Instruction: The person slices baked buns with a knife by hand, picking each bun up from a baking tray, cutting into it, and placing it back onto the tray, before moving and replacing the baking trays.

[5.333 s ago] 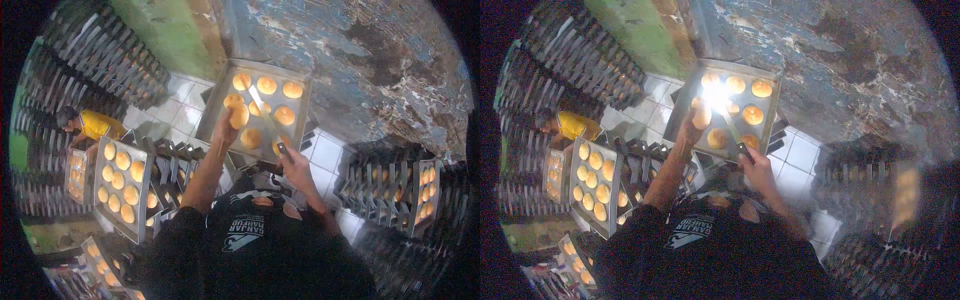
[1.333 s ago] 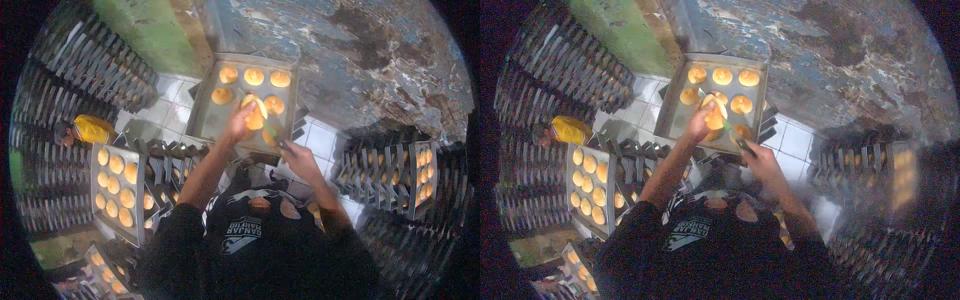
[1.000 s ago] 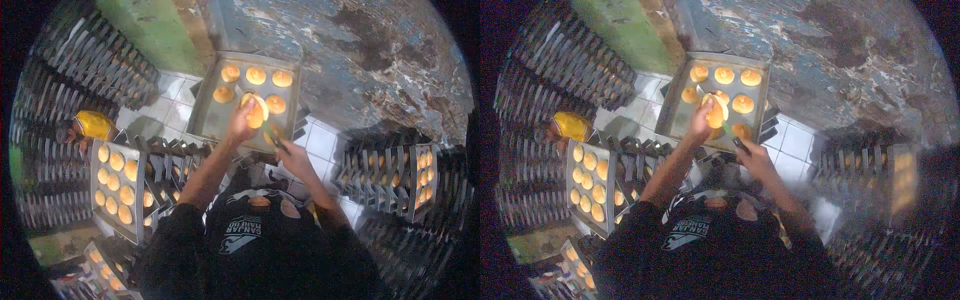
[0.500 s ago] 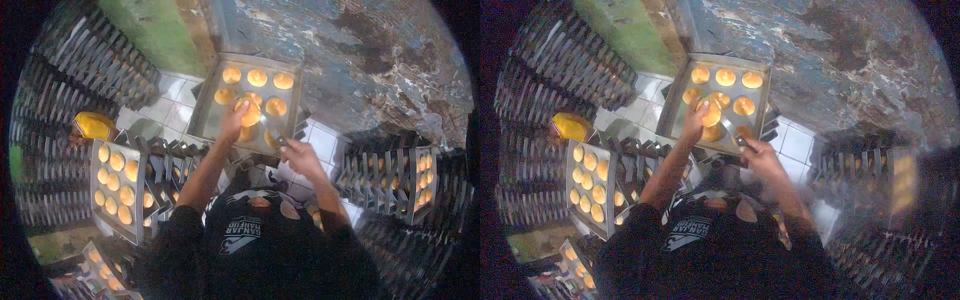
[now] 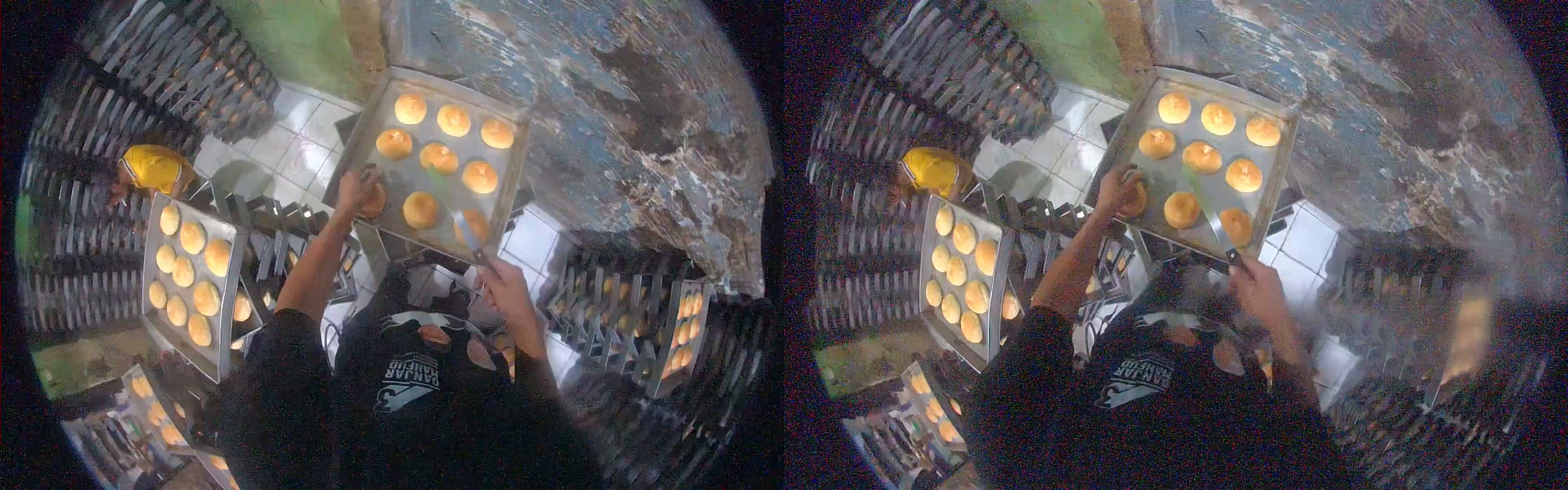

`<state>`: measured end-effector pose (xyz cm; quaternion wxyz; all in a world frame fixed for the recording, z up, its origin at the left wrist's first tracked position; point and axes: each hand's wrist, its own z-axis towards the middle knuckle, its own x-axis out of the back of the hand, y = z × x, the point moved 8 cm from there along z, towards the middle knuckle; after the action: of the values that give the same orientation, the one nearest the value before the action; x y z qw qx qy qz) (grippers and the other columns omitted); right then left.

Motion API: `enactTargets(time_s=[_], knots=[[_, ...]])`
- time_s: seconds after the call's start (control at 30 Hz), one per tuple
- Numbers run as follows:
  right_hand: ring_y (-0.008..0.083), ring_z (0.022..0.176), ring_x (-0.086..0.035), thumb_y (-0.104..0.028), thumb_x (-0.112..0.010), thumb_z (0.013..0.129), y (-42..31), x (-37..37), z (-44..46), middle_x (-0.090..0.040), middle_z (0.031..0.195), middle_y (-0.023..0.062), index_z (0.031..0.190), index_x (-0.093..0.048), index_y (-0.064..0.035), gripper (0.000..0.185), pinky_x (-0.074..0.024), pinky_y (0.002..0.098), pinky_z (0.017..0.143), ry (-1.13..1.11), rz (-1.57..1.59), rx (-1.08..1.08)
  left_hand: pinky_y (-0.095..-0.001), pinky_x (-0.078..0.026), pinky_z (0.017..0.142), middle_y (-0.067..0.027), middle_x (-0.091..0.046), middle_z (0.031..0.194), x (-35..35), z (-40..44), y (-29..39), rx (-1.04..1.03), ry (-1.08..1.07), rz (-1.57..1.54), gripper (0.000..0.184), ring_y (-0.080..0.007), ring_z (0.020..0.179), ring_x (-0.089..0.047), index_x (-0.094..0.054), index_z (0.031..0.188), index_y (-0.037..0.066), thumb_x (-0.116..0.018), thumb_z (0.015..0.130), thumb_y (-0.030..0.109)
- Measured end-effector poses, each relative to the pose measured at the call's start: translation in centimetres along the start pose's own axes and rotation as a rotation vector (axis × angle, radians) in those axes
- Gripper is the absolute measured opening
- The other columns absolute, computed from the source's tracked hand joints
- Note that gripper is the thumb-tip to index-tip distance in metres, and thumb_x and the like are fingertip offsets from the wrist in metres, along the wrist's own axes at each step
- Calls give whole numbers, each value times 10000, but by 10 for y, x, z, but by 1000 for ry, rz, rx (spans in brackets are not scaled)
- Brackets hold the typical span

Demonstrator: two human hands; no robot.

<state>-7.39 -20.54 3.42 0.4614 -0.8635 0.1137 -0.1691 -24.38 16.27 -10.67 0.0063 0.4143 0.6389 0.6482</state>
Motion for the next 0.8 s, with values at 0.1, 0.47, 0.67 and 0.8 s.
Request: enactTargets(time_s=[0.1,0.47,0.67,0.8], knots=[[47,473,-471,-178,-577,1008,21,-6,15,-626,743,13,1242,-641,-19,290,-358,225,398,12,-22,29,-431,-546,848,-218,-699,1096,-1,48,3,-100,239,169,479,-337,982,-705,-667,1183,-13,-711,890,363],[60,639,-524,-156,-525,1038,15,-4,7,-611,832,5,1214,-574,-20,228,-439,221,570,332,332,179,-459,-534,939,-213,-657,1193,-34,89,34,26,301,507,787,-362,1110,-654,-569,1266,-14,-880,672,399],[68,665,-529,-162,-540,1032,9,-2,48,-593,857,8,1266,-546,-24,271,-446,220,584,303,268,288,-471,-558,920,-161,-654,1203,-56,42,94,-62,-76,-709,620,-302,1076,-666,-529,1315,14,-804,827,280],[139,747,-591,-193,-594,1007,-31,14,70,-631,908,33,1296,-557,-43,328,-497,313,697,356,182,289,-427,-515,1004,-114,-624,1284,-80,16,135,-17,-251,-1291,451,-262,1133,-644,-527,1339,24,-675,960,218]])
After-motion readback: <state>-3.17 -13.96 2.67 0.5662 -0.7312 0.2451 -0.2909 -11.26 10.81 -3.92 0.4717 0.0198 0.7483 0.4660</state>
